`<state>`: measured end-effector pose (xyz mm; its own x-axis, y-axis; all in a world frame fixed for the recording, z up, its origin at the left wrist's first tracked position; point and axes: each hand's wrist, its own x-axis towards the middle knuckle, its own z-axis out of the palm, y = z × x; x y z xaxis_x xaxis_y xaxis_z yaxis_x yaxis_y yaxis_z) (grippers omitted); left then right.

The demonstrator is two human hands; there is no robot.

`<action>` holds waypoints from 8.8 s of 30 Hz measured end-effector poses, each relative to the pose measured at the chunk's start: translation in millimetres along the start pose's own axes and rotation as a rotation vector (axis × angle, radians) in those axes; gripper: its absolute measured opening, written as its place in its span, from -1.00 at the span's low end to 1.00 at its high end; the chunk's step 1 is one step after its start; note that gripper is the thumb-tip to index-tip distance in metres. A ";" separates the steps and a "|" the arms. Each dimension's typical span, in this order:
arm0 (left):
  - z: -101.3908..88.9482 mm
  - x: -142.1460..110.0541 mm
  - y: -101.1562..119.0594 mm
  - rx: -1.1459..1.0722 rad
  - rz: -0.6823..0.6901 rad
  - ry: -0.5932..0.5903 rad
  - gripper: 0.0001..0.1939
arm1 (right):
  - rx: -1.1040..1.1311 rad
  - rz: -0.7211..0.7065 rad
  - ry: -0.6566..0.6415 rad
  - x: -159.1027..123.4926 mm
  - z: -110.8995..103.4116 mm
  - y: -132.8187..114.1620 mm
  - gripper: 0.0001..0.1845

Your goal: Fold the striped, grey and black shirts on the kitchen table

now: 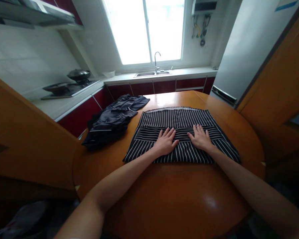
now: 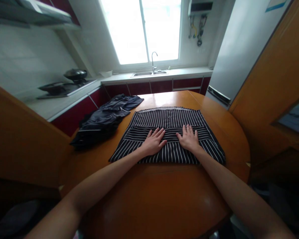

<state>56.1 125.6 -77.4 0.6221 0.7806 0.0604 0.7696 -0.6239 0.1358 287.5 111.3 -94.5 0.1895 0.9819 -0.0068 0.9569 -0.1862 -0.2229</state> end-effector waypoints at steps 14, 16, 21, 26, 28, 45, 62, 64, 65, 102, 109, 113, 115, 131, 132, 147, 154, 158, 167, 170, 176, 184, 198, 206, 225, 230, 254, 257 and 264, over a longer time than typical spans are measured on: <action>2.4 0.8 -0.7 0.004 -0.004 0.007 -0.28 | 0.039 0.091 0.090 0.3 2.3 3.3 -0.05; 2.9 1.5 -1.5 -0.001 0.002 0.015 -0.30 | 0.044 0.047 0.154 -3.2 0.4 0.4 -0.08; 1.9 2.1 -1.5 -0.004 0.002 0.018 -0.32 | 0.106 -0.255 0.220 -14.3 -3.6 -18.5 -0.25; 3.4 1.7 -1.0 0.007 0.007 0.036 -0.32 | 0.113 -0.515 0.072 -22.2 0.6 -34.0 -0.34; 4.7 1.9 -1.5 0.012 0.007 0.038 -0.33 | 0.089 -0.518 0.043 -22.5 2.0 -34.5 -0.34; -5.2 -3.6 9.3 -0.019 0.006 0.041 -0.41 | 0.043 -0.377 0.008 -16.1 -1.2 -24.8 -0.29; 3.0 -37.9 48.2 -0.003 0.150 0.038 -0.35 | 0.017 -0.411 0.030 -11.7 5.9 -16.7 -0.36; 0.9 -36.1 48.8 -0.024 0.149 0.027 -0.34 | 0.022 -0.414 0.030 -11.7 5.5 -16.5 -0.36; -1.6 -33.8 47.4 -0.047 0.148 0.010 -0.35 | 0.025 -0.413 0.028 -11.8 5.1 -16.5 -0.36; 0.0 -13.6 -13.5 -0.011 0.007 0.039 -0.42 | 0.033 -0.388 0.034 -8.4 9.4 -12.7 -0.38; -1.0 -13.1 -12.3 -0.004 0.003 0.040 -0.42 | 0.030 -0.390 0.031 -9.0 9.1 -13.4 -0.38; 0.0 -13.0 -12.5 -0.004 0.008 0.050 -0.42 | 0.041 -0.389 0.036 -9.0 9.1 -13.6 -0.38; 0.3 -13.1 -12.6 -0.003 0.008 0.054 -0.42 | 0.043 -0.391 0.038 -9.3 8.8 -13.8 -0.38; -3.2 -13.1 -10.2 -0.012 -0.005 0.033 -0.43 | 0.037 -0.384 0.033 -8.9 8.2 -13.7 -0.38; -3.6 -13.2 -9.9 -0.013 -0.007 0.033 -0.43 | 0.040 -0.384 0.029 -9.2 7.4 -14.0 -0.38; -5.5 -13.4 -9.0 -0.011 -0.004 0.031 -0.43 | 0.044 -0.390 0.024 -8.1 9.0 -13.0 -0.37; -6.0 -13.4 -9.0 -0.013 -0.001 0.034 -0.43 | 0.045 -0.384 0.016 -9.5 6.1 -15.1 -0.37; -8.0 -13.2 -7.9 -0.013 -0.005 0.025 -0.43 | 0.045 -0.390 0.021 -10.6 4.7 -15.8 -0.38; -8.2 -12.9 -8.4 -0.011 -0.012 0.029 -0.44 | 0.049 -0.385 0.009 -10.6 3.7 -16.7 -0.37; -7.3 -12.2 -9.2 -0.014 -0.015 0.025 -0.44 | 0.047 -0.380 0.001 -12.5 1.5 -17.8 -0.37; -3.6 -11.0 -11.0 -0.010 -0.007 0.041 -0.43 | 0.043 -0.376 0.006 -14.5 -0.8 -19.5 -0.37; -4.9 -11.4 -9.9 -0.006 -0.010 0.032 -0.43 | 0.045 -0.386 0.013 -10.5 3.8 -17.0 -0.37; -5.8 -11.9 -10.5 -0.002 -0.012 0.032 -0.43 | 0.041 -0.384 0.006 -12.5 1.5 -18.6 -0.37; -6.0 -11.9 -9.7 -0.003 -0.008 0.026 -0.43 | 0.043 -0.385 0.017 -9.7 5.8 -16.6 -0.37; -2.3 -10.6 -12.9 0.021 0.001 0.048 -0.43 | 0.057 -0.367 -0.011 -10.0 3.2 -18.0 -0.36; -3.3 -9.6 -13.0 0.025 -0.001 0.036 -0.43 | 0.067 -0.361 -0.011 -11.6 0.5 -19.5 -0.37; -1.1 -4.7 -18.0 0.053 -0.005 0.039 -0.43 | 0.103 -0.333 -0.018 -14.8 -7.7 -24.3 -0.36; -2.6 -5.0 -17.1 0.052 -0.003 0.039 -0.43 | 0.102 -0.334 -0.014 -14.0 -7.4 -24.0 -0.36; -3.3 -5.3 -16.8 0.046 -0.001 0.035 -0.43 | 0.100 -0.327 -0.023 -14.9 -9.4 -24.8 -0.36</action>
<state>39.4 132.1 -76.8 0.6162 0.7818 0.0954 0.7767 -0.6233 0.0908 263.0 100.9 -79.7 -0.1298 0.9898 0.0590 0.9395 0.1418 -0.3118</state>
